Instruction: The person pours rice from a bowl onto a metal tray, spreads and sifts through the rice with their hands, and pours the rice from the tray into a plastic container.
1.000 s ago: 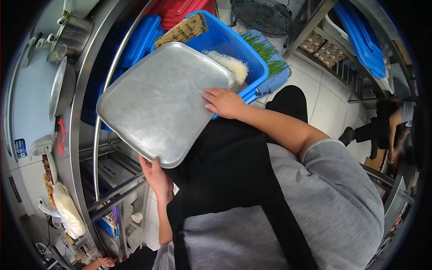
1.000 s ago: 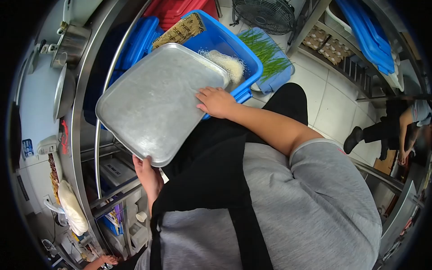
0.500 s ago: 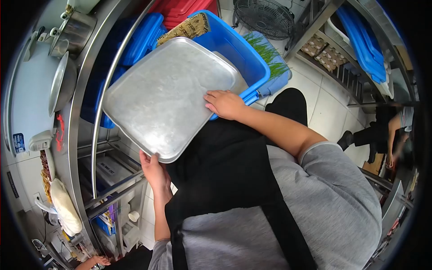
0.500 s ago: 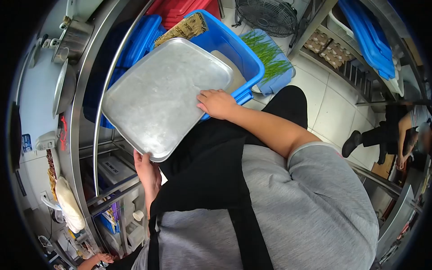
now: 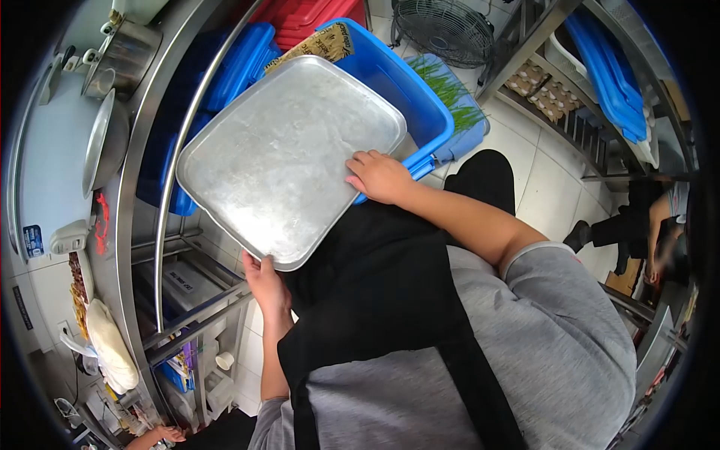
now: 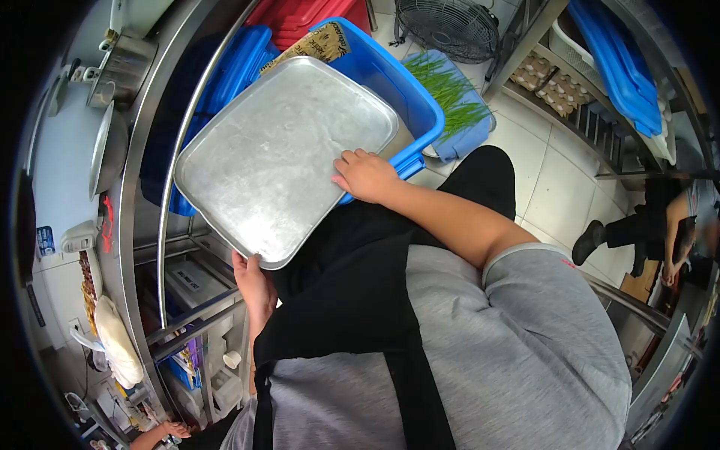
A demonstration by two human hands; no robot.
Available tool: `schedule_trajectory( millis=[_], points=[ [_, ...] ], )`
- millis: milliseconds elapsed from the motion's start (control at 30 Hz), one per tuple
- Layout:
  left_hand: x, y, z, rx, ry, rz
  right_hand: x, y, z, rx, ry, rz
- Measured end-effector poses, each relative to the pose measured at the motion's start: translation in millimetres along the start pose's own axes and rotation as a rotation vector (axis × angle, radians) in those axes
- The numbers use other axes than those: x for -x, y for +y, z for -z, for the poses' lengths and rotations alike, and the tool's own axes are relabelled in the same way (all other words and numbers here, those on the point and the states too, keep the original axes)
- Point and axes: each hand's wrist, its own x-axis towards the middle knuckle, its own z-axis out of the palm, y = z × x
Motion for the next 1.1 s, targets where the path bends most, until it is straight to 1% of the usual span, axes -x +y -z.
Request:
schedule_trajectory(
  millis=[33, 100, 133, 167, 233, 300, 333, 367, 400, 433, 500, 533, 600, 633, 667, 700, 767, 800, 833, 867, 900, 933, 967, 1000, 1033, 1067, 1100],
  points=[
    [3.1, -0.3, -0.7, 0.016, -0.005, -0.023, 1.7, -1.4, -2.5, -0.005, -0.002, -0.009],
    [-1.2, -4.4, 4.4, 0.005, -0.021, -0.004, -0.9, 2.8, -1.3, -0.012, -0.075, -0.006],
    [-4.1, -7.4, 7.3, -0.008, -0.032, 0.005, -1.4, 3.3, 0.3, -0.006, -0.072, 0.001],
    [-5.9, -11.7, 9.3, -0.004, -0.031, -0.004, -0.9, 0.3, 3.5, 0.012, -0.06, -0.005],
    [-11.1, -25.9, 14.6, 0.057, 0.02, 0.123, -0.6, -4.0, 9.6, 0.034, -0.038, -0.015],
    [-13.7, -43.7, 23.3, 0.028, 0.013, 0.129, 0.9, -4.7, 15.2, 0.048, 0.074, 0.037],
    [-15.2, -51.2, 25.5, -0.003, 0.025, 0.167, 0.5, -0.3, 15.6, 0.057, 0.082, 0.036],
    [-18.0, -60.4, 27.7, -0.033, 0.037, 0.205, 0.9, 5.3, 14.1, -0.011, 0.133, 0.146],
    [-22.6, -69.9, 30.8, -0.048, 0.005, 0.188, 2.4, 8.8, 15.2, -0.082, 0.18, 0.256],
    [-28.9, -79.4, 34.1, -0.045, 0.001, 0.189, 5.0, 13.5, 16.9, -0.076, 0.18, 0.255],
    [-37.4, -83.8, 28.8, -0.118, 0.023, 0.245, 10.2, 20.9, 27.4, -0.053, 0.125, 0.46],
    [-41.0, -88.0, 23.8, -0.114, 0.026, 0.242, 14.3, 24.4, 33.2, -0.052, 0.125, 0.466],
    [-46.3, -93.7, 8.7, -0.141, -0.074, 0.218, 22.9, 28.3, 47.2, 0.002, 0.082, 0.405],
    [-54.7, -105.0, 4.4, -0.235, -0.105, 0.137, 26.0, 34.6, 51.0, 0.001, 0.077, 0.419],
    [-62.4, -107.9, -4.9, -0.312, -0.124, 0.093, 27.0, 44.4, 55.9, 0.042, 0.108, 0.35],
    [-61.8, -91.0, -26.8, -0.402, -0.121, -0.014, 26.9, 54.7, 60.6, 0.083, 0.132, 0.287],
    [-106.2, -127.7, -30.1, -0.719, -0.132, -0.324, 21.6, 71.6, 64.4, 0.089, 0.114, 0.173],
    [-117.9, -118.9, -41.4, -0.681, -0.14, -0.314, 17.5, 73.7, 70.4, 0.104, 0.11, 0.147],
    [-135.6, -125.1, -48.3, -0.668, -0.137, -0.349, 12.6, 76.3, 70.7, 0.107, 0.109, 0.112],
    [-125.5, -97.4, -67.1, -0.777, -0.079, -0.345, 8.7, 77.8, 71.7, 0.115, 0.087, 0.091],
    [-125.1, -81.9, -75.5, -0.69, -0.129, -0.35, 4.8, 78.5, 73.9, 0.126, 0.067, 0.069],
    [-126.1, -78.4, -76.7, -0.688, -0.141, -0.354, 2.6, 77.8, 76.8, 0.121, 0.047, 0.102],
    [-128.8, -78.6, -74.5, -0.684, -0.156, -0.357, 1.7, 76.6, 80.7, 0.125, 0.012, 0.043],
    [-136.8, -85.0, -65.9, -0.672, -0.123, -0.339, -2.2, 74.7, 85.5, 0.134, -0.024, -0.018],
    [-145.0, -90.9, -53.7, -0.656, -0.129, -0.304, -8.4, 73.3, 89.7, 0.135, -0.05, 0.008],
    [-154.8, -100.8, -38.7, -0.64, -0.137, -0.27, -15.3, 71.1, 94.5, 0.159, -0.142, -0.076],
    [-163.9, -106.2, -19.8, -0.523, -0.092, -0.134, -23.9, 67.6, 98.5, 0.186, -0.231, -0.164]
  ],
)
